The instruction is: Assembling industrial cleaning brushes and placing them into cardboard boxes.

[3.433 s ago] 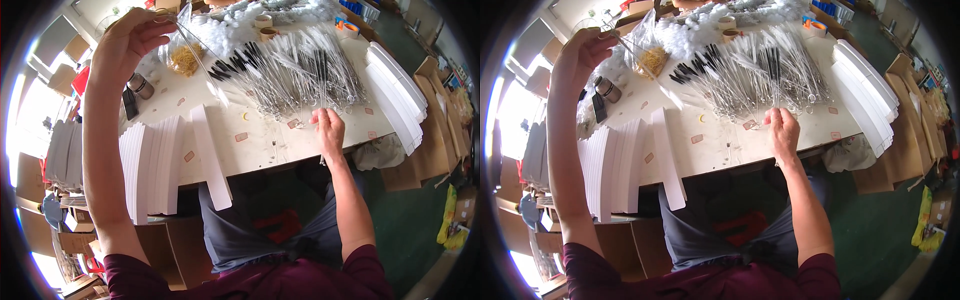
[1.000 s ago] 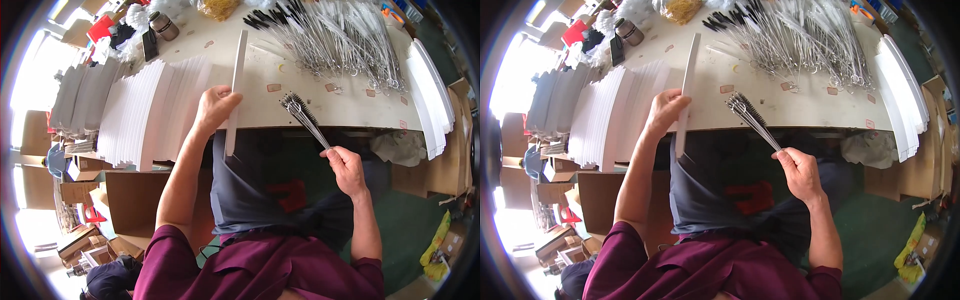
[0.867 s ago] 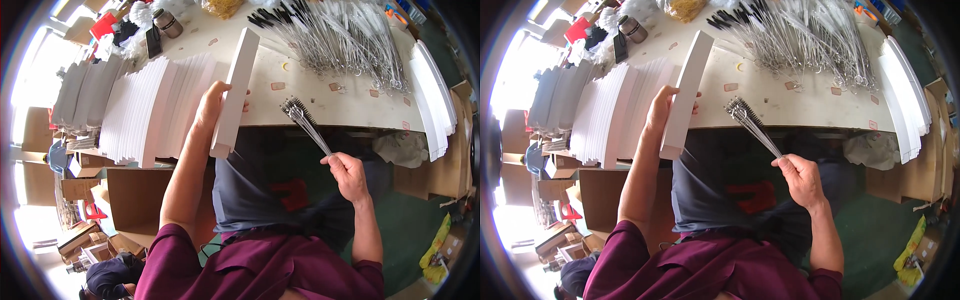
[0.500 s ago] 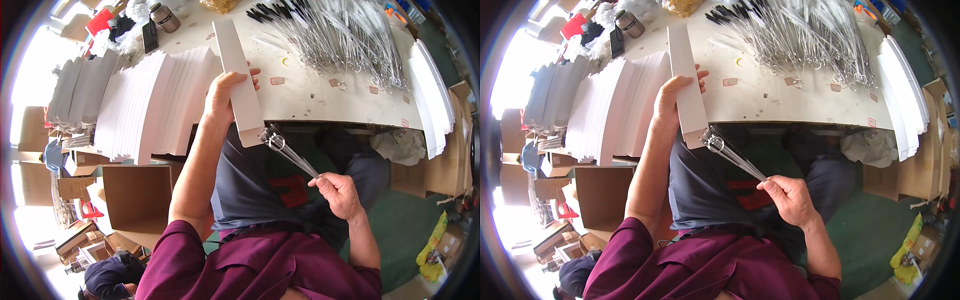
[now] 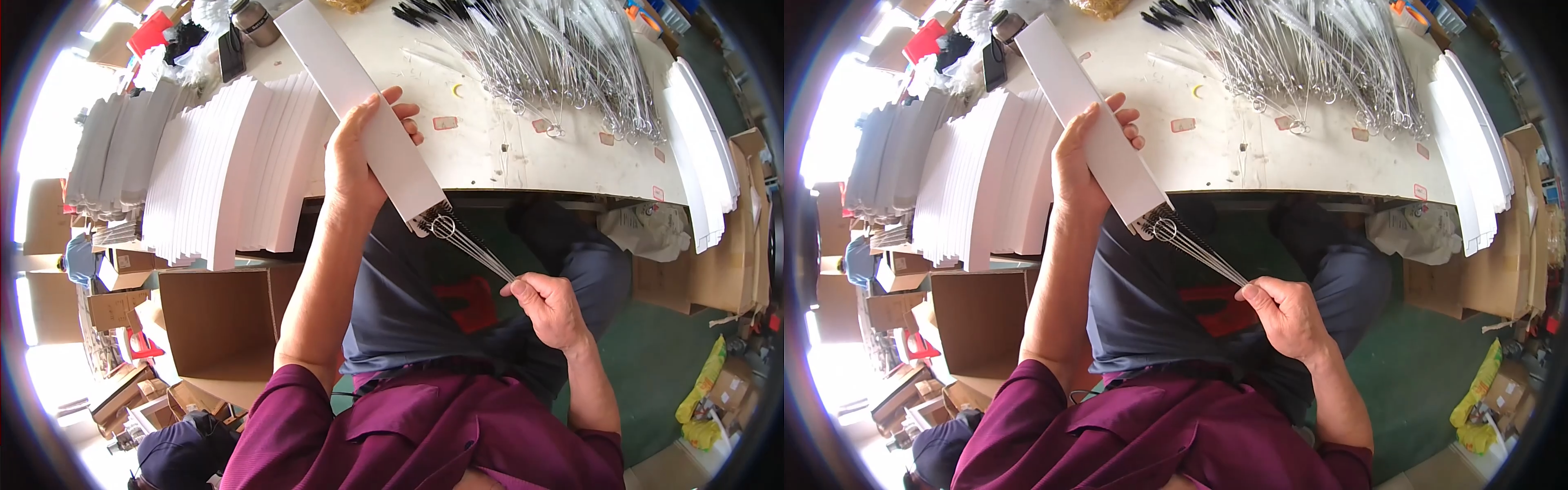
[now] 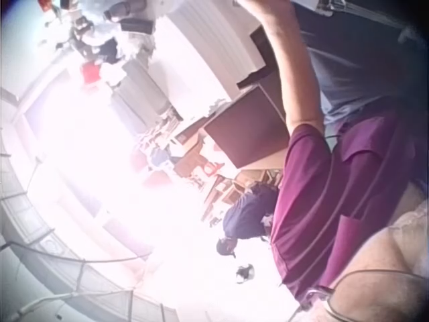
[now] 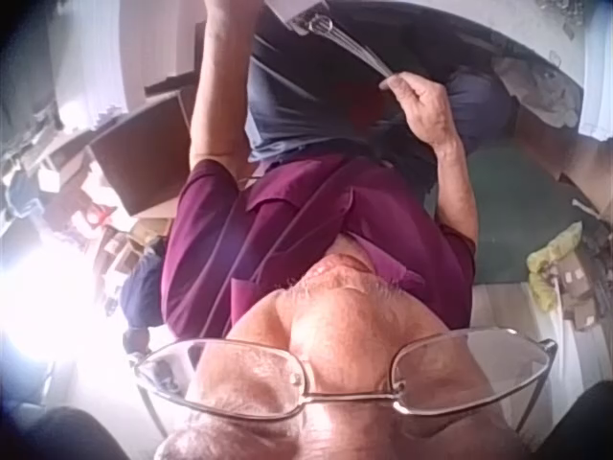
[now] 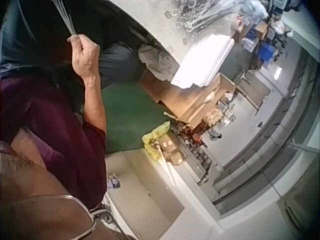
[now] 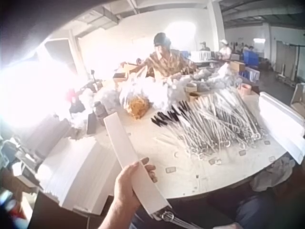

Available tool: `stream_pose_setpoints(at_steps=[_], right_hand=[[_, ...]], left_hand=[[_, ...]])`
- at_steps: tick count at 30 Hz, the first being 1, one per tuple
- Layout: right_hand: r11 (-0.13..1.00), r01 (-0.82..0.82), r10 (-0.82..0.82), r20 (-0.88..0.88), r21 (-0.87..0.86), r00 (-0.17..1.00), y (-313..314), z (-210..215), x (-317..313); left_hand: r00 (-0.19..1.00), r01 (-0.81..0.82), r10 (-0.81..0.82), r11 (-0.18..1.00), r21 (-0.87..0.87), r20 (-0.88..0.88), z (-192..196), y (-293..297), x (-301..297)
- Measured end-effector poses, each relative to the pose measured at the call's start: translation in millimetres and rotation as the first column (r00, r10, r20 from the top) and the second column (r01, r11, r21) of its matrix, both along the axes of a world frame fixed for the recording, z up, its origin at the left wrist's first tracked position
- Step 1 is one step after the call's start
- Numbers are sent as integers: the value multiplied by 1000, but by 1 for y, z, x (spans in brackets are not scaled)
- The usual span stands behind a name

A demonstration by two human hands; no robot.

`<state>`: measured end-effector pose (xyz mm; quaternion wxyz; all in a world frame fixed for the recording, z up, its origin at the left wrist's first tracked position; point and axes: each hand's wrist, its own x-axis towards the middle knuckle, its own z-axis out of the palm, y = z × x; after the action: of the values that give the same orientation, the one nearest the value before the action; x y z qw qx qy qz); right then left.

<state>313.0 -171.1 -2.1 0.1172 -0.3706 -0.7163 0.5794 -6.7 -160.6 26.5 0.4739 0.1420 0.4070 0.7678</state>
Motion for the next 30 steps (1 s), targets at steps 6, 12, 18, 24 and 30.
stream_pose_setpoints(at_steps=[6, 12, 18, 24, 30], right_hand=[[996, 39, -39, -7, 75, 999, 0, -1, -7], [998, 18, -16, -33, 63, 999, 12, -10, -31], [998, 39, -34, -78, 59, 996, 36, -6, -59], [992, 18, -12, -49, 128, 999, 55, 6, -35], [951, -165, 117, 191, 261, 975, 65, 21, -8]], left_hand=[[999, -45, 46, 998, -35, 21, -9, -10, 21], [999, -15, 16, 998, -62, 28, -29, -21, 64], [988, 138, -142, 989, -55, -68, -49, -42, 103], [596, 552, -758, 626, -551, -265, -17, -73, 87], [-257, 315, -90, 934, -172, -962, 25, -87, 100]])
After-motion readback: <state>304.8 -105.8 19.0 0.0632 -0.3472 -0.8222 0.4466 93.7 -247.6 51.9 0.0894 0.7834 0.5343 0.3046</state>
